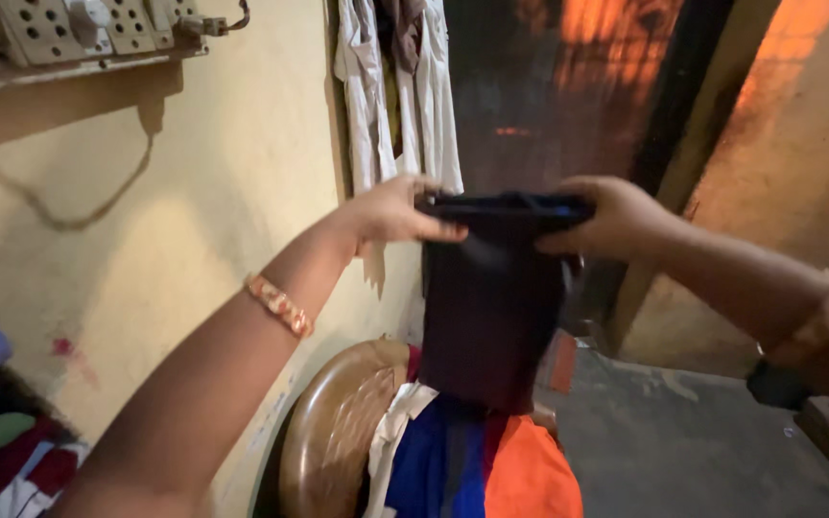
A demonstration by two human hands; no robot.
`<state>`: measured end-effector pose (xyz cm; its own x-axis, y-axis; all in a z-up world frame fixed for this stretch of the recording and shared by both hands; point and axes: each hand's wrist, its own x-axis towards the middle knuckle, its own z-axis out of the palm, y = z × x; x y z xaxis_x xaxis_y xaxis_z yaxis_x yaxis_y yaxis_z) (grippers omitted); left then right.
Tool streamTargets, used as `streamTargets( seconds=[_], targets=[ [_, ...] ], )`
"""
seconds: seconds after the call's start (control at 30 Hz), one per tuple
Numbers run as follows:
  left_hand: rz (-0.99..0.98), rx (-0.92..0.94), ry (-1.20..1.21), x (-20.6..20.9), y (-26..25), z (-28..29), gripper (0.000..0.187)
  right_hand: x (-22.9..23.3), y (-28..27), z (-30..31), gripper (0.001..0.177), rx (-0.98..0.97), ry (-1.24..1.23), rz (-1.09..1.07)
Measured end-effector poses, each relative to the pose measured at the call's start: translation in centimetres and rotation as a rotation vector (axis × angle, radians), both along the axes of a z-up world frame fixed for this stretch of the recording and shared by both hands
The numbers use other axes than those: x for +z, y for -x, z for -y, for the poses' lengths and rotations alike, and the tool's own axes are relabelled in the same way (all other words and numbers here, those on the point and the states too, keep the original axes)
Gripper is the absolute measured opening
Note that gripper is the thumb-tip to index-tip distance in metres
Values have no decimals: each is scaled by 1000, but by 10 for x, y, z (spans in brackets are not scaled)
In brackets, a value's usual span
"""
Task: The person folds a yellow and black jacket and places it on a shelf. Then the person folds a pair of dark shorts and a blue shirt on a plastic chair, stacking them neatly.
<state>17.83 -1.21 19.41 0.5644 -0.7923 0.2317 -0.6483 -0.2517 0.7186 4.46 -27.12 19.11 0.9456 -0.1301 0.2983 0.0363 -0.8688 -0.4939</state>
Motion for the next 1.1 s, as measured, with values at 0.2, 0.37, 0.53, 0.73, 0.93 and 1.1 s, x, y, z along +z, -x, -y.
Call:
streamTargets(
  seconds=[0.2,0.37,0.53,0.73,0.93,1.1],
  targets=[
    [-238,-229,-112,-43,50,-42,32,-27,82,-53,40,-19,-108,-351],
    [-512,-494,-226,-77,64,-55,27,-44,126,-80,31,380,65,-299],
    [-439,-725,-381,-132,67,-56,29,-81,144,-105,25,509,347,-424],
    [-609,-822,-471,-206,72,-59,27,-152,150,-111,27,536,46,-625],
    [-684,-525,-237,-243,46,-62,25,-231,106,-58,36,524,-655,-662],
    [-746,-493,-248,-301,41,-72,24,-360,108,-49,49,343,-927,-670]
  ],
)
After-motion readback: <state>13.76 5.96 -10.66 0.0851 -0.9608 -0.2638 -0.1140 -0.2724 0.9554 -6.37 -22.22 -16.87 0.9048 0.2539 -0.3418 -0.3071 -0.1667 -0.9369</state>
